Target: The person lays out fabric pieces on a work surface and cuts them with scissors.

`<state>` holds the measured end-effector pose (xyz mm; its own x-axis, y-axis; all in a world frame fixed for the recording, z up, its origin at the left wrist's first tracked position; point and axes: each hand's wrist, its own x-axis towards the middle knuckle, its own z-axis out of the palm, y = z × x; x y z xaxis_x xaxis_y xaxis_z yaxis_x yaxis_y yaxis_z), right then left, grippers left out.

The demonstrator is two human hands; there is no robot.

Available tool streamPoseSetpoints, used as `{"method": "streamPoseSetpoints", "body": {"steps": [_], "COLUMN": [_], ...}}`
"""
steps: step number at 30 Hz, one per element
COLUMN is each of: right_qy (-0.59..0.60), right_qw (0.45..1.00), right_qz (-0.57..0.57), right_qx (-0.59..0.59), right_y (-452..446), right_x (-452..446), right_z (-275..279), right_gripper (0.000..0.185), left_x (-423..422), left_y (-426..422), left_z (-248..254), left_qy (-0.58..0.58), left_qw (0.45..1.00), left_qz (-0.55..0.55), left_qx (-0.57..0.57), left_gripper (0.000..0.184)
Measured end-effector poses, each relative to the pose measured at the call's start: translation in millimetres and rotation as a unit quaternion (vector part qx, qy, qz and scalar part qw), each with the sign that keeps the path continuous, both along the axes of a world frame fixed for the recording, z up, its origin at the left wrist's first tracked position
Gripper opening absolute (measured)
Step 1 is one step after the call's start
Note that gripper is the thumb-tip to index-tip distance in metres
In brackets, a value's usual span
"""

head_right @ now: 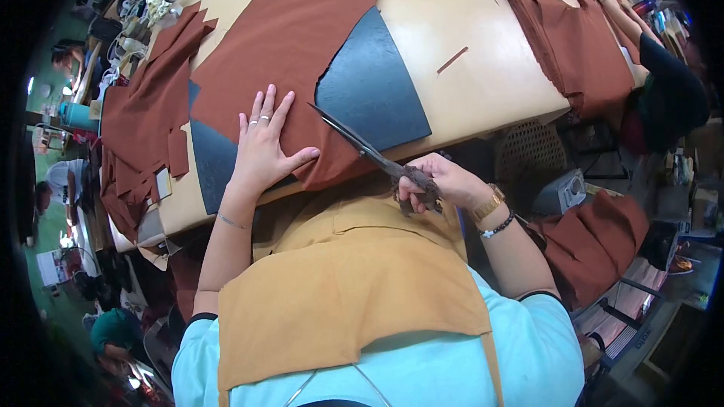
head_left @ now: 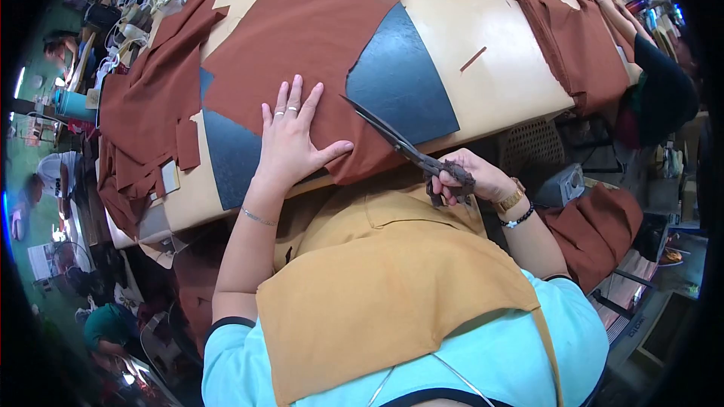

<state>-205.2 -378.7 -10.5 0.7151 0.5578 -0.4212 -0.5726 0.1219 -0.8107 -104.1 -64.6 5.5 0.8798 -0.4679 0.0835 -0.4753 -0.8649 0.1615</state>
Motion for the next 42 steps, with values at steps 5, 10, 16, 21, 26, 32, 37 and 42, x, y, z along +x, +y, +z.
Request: {"method": "streamPoseSetpoints", "body": {"steps": [5, 10, 16, 21, 26, 32, 37, 42], "right_qy": [0.007, 0.008, -0.001, 0.000, 0.020, 0.025, 0.007, 0.016], "right_qw": [1.000, 1.000, 1.000, 1.000, 0.998, 0.998, 0.999, 0.997], "right_qz": [0.001, -0.005, 0.002, -0.012, -0.051, -0.061, -0.047, -0.079], "right_qx": [-0.015, -0.001, 0.001, 0.008, 0.026, 0.009, 0.013, -0.001], "right_y": [1.0, -1.9, 5.2, 9.8, 15.4, 16.1, 21.4, 26.9], "right_x": [4.4, -0.4, 2.1, 0.4, -14.1, -14.9, -3.4, -7.6], "right_z": [6.0, 2.5, 3.2, 0.0, -3.6, -2.4, -0.3, -2.9], "right_gripper": [0.022, 0.020, 0.020, 0.019, 0.015, 0.019, 0.030, 0.032], "left_x": [-0.1, -2.3, -10.7, -13.5, -20.4, 52.7, 65.7, 59.6], "left_y": [0.4, -2.6, -13.0, -16.3, -29.0, 1.5, 6.2, 6.4], "left_z": [-0.6, -0.6, 1.1, -3.4, 2.8, 14.6, 1.0, -1.9], "left_qy": [0.005, 0.011, 0.015, 0.013, 0.047, 0.036, 0.010, 0.001], "left_qw": [1.000, 1.000, 1.000, 0.999, 0.997, 0.997, 0.996, 0.998], "left_qz": [-0.005, 0.011, 0.023, 0.034, 0.066, -0.045, -0.088, -0.060], "left_qx": [0.001, 0.008, 0.012, 0.008, 0.001, -0.044, 0.016, 0.006], "left_gripper": [0.102, 0.102, 0.104, 0.107, 0.099, 0.085, 0.097, 0.099]}}
